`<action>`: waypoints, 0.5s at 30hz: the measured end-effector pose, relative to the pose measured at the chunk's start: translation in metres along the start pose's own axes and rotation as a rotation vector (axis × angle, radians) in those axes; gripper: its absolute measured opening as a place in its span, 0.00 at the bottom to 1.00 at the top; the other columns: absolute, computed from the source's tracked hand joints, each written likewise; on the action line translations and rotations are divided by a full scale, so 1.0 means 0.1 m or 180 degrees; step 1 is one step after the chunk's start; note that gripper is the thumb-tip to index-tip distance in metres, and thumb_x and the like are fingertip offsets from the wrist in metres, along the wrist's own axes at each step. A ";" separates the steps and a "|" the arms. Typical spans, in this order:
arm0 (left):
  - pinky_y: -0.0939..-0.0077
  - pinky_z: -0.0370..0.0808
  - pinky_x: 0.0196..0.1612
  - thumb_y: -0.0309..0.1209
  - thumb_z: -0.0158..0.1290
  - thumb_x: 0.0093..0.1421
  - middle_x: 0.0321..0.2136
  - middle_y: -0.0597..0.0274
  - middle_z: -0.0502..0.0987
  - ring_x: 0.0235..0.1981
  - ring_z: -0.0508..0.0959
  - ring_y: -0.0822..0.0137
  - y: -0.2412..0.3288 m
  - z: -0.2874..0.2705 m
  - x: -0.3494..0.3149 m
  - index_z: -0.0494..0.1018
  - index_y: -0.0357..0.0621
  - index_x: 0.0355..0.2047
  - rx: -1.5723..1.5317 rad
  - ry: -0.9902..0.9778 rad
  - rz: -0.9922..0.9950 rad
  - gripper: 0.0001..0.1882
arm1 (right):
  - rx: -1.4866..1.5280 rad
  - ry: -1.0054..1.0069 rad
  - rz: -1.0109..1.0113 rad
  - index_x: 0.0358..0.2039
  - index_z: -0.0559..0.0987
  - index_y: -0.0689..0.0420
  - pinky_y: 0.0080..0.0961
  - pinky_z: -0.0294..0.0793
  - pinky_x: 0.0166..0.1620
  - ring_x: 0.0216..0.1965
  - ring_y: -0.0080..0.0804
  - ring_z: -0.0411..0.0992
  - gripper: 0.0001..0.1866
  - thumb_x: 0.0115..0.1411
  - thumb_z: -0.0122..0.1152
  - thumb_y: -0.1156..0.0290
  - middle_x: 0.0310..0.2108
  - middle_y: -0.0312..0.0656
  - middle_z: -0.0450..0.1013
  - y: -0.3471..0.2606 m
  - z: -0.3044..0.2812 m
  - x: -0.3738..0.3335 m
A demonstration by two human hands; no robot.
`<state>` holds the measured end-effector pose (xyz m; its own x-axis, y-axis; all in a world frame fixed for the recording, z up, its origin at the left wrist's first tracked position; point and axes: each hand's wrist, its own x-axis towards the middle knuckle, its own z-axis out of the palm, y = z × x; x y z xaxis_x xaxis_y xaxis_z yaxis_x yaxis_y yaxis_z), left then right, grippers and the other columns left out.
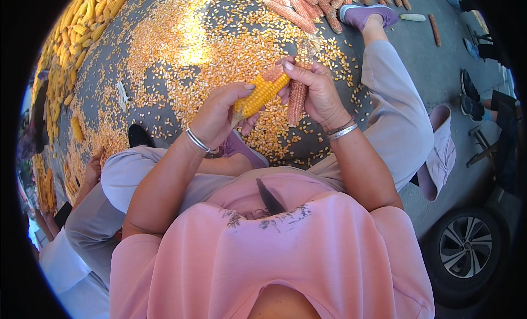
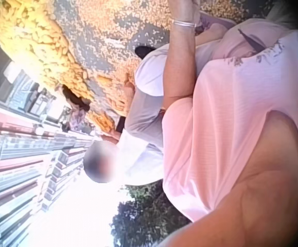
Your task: The person sits on the ground and shucks corn cobs by hand, removing kernels and dropping them onto a large pile on the pavement. The person repeatedly picks up new cobs and continues the shucking process throughout the clip.
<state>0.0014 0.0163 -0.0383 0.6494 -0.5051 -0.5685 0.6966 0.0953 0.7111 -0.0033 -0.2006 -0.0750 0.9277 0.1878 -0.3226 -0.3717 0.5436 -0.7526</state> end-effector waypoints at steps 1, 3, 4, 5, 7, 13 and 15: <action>0.77 0.69 0.18 0.41 0.48 0.66 0.25 0.60 0.77 0.19 0.74 0.72 0.02 0.03 -0.01 0.74 0.37 0.35 -0.0098 0.0104 -0.0078 0.17 | -0.0020 0.0024 -0.0006 0.46 0.77 0.64 0.24 0.78 0.25 0.22 0.27 0.76 0.16 0.62 0.63 0.66 0.32 0.41 0.78 0.00 0.00 0.00; 0.82 0.67 0.15 0.45 0.47 0.67 0.26 0.60 0.77 0.17 0.71 0.76 0.03 0.03 -0.02 0.73 0.37 0.39 -0.0084 0.0133 -0.0248 0.21 | 0.0008 -0.0065 -0.0052 0.45 0.77 0.63 0.22 0.78 0.25 0.22 0.26 0.76 0.15 0.62 0.64 0.68 0.32 0.41 0.78 -0.01 0.00 -0.02; 0.84 0.65 0.14 0.47 0.46 0.67 0.27 0.60 0.77 0.16 0.70 0.78 0.03 0.02 -0.02 0.73 0.37 0.40 -0.0078 0.0146 -0.0333 0.22 | 0.0022 -0.0109 -0.0075 0.45 0.77 0.62 0.21 0.78 0.24 0.22 0.25 0.76 0.15 0.61 0.64 0.69 0.33 0.41 0.79 -0.01 0.01 -0.03; 0.85 0.63 0.13 0.47 0.46 0.67 0.27 0.61 0.77 0.15 0.68 0.79 0.04 -0.02 -0.03 0.73 0.37 0.40 -0.0150 0.0061 -0.0367 0.22 | -0.0095 -0.0175 -0.0096 0.44 0.77 0.62 0.20 0.77 0.24 0.21 0.25 0.76 0.14 0.61 0.65 0.69 0.31 0.41 0.78 -0.03 0.02 -0.03; 0.87 0.59 0.11 0.47 0.47 0.67 0.26 0.61 0.76 0.13 0.65 0.82 0.04 -0.08 -0.02 0.72 0.37 0.40 -0.0293 -0.0111 -0.0434 0.21 | -0.0330 -0.0307 -0.0139 0.43 0.78 0.62 0.18 0.75 0.22 0.21 0.24 0.76 0.13 0.60 0.66 0.71 0.28 0.40 0.78 -0.06 0.05 -0.04; 0.91 0.51 0.08 0.42 0.54 0.65 0.25 0.64 0.73 0.11 0.59 0.85 0.09 0.03 -0.06 0.71 0.40 0.43 0.0080 -0.0094 -0.0387 0.17 | -0.0732 -0.0408 -0.0084 0.42 0.79 0.62 0.16 0.76 0.23 0.21 0.21 0.76 0.12 0.58 0.67 0.72 0.30 0.38 0.79 -0.04 0.04 -0.04; 0.91 0.51 0.08 0.40 0.55 0.65 0.25 0.65 0.72 0.11 0.58 0.85 0.08 0.04 -0.06 0.71 0.41 0.45 0.0165 -0.0047 -0.0457 0.16 | -0.0760 -0.0243 -0.0146 0.39 0.79 0.61 0.16 0.75 0.22 0.20 0.21 0.75 0.10 0.57 0.68 0.72 0.29 0.38 0.78 -0.01 0.05 -0.05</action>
<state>0.0019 0.0164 -0.0274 0.5393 -0.5229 -0.6600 0.7651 -0.0231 0.6435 -0.0068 -0.1979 -0.0694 0.9404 0.2334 -0.2474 -0.3181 0.3460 -0.8827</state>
